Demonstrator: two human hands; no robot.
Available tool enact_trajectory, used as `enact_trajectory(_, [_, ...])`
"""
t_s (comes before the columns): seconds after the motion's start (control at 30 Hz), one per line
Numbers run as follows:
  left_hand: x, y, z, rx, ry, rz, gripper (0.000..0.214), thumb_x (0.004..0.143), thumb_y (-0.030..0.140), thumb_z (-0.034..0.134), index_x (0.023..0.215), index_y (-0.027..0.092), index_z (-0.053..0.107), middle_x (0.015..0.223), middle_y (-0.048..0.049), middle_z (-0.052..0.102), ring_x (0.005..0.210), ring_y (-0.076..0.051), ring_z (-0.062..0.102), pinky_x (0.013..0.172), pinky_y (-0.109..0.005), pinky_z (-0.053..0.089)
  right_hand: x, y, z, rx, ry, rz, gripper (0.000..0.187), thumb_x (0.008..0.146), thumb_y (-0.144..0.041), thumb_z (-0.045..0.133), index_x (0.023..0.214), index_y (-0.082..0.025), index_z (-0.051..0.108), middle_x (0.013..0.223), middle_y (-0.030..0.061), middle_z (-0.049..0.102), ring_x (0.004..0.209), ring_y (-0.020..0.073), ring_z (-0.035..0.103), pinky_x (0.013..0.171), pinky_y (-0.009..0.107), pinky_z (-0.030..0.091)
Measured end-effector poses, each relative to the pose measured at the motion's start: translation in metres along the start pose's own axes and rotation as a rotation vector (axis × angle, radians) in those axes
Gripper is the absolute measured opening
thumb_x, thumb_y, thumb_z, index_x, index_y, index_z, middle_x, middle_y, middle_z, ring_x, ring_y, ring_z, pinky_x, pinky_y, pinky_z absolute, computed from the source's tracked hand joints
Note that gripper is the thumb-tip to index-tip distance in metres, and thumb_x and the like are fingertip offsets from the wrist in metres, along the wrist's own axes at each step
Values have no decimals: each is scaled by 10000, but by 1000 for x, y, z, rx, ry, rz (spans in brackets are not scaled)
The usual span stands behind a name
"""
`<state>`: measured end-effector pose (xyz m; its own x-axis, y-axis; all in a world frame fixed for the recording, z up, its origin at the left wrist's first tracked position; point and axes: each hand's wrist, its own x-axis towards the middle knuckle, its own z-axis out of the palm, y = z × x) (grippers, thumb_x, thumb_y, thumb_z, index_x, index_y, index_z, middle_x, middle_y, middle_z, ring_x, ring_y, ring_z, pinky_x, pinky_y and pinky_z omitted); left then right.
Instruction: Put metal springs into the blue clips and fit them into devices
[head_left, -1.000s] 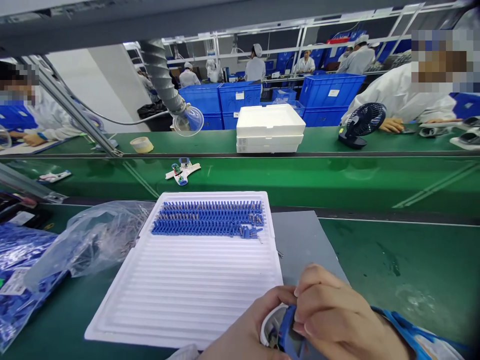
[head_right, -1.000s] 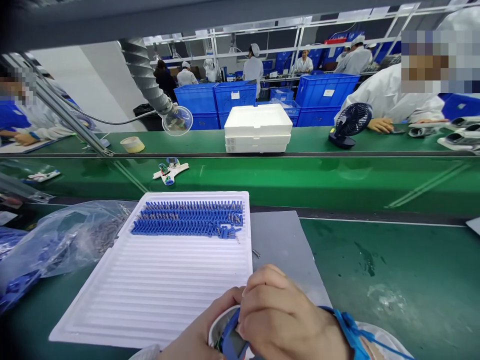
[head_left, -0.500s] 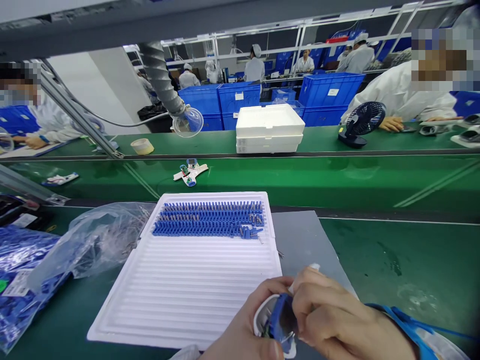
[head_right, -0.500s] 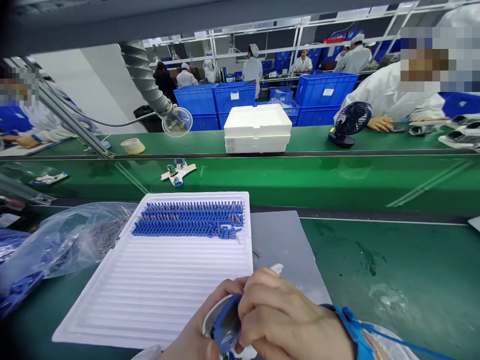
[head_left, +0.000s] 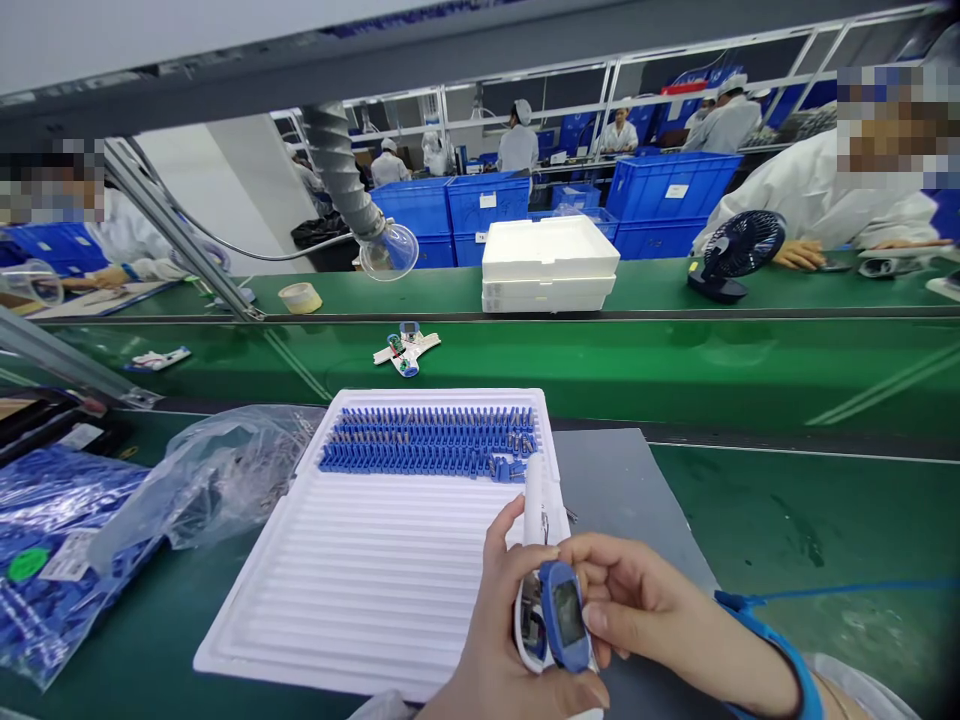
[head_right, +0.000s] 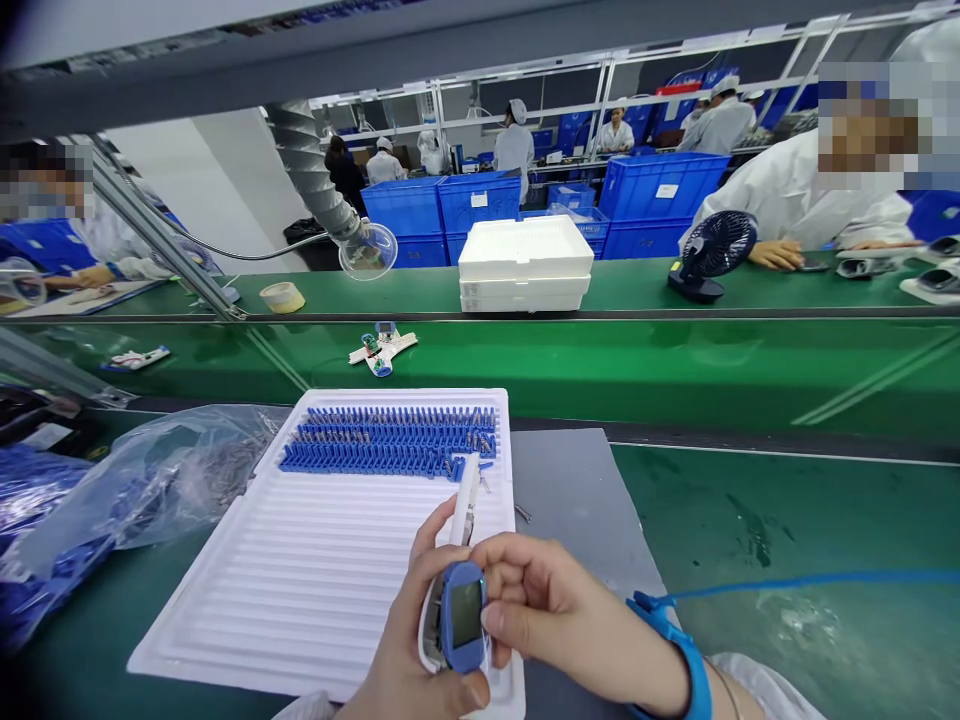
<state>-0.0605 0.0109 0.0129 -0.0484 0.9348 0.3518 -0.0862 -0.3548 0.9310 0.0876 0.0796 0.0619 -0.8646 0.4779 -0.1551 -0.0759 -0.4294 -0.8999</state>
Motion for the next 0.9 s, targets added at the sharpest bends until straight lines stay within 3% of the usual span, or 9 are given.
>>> enact_trajectory(0.07, [1,0,1,6,-8,44,696,581,554,723,1187,333,459,1455,-70,193,1221,-340,408,1085,-571,108,2,1,-1,79,-31,1,330,798,-340,695,973,-126,515,745,0,550,587,30,539,523,99,402])
enact_trajectory(0.17, [-1,0,0,-51,-58,-14,748,518,554,756,1178,344,474,1415,-74,261,1231,-344,402,1056,-538,242,3,5,-3,178,-92,6,327,774,-313,721,912,-121,496,773,20,579,603,41,554,542,112,458])
enact_trajectory(0.27, [-4,-2,-2,-162,-120,-97,781,483,537,777,1181,334,491,1366,-100,307,1201,-355,443,887,-454,463,4,8,-4,226,-124,-12,339,756,-304,735,874,-124,474,776,29,593,592,45,557,525,116,477])
enact_trajectory(0.33, [-6,-4,-3,-211,-131,-141,812,458,515,796,1187,330,488,1398,-110,232,1094,-334,539,761,-405,528,5,8,-4,209,-121,-14,351,755,-323,732,873,-117,473,765,30,591,562,37,543,510,110,472])
enact_trajectory(0.5, [-6,-5,0,-135,-33,-152,959,307,460,860,1178,338,476,1462,-77,53,1101,-339,529,941,-499,436,3,5,-8,139,-92,18,349,762,-294,726,833,-138,422,726,-3,561,531,21,508,481,93,446])
enact_trajectory(0.6, [-4,2,6,-172,24,-133,893,325,428,863,1137,367,496,1456,-59,1,878,-227,638,782,-429,548,2,6,-9,58,-62,42,354,771,-291,716,801,-150,392,705,-25,523,535,18,469,479,96,442])
enact_trajectory(0.7, [-2,10,10,-233,-27,-168,841,372,376,862,1129,376,497,1447,-60,-93,704,-134,654,573,-330,588,3,10,-8,19,-54,51,387,765,-346,713,794,-160,374,697,-33,502,526,26,467,469,112,436])
enact_trajectory(0.8, [-2,11,11,-218,-45,-206,832,418,355,855,1153,398,466,1444,-60,-143,604,-72,633,519,-312,588,4,13,-4,18,-57,58,433,744,-410,718,805,-165,366,699,-34,500,512,31,468,464,120,413])
enact_trajectory(0.9, [-3,6,10,-107,-31,-214,816,411,381,858,1137,365,485,1459,-59,-117,637,-93,632,528,-314,588,5,12,-2,-14,-36,52,438,742,-426,714,801,-168,365,704,-31,496,537,35,467,469,112,380])
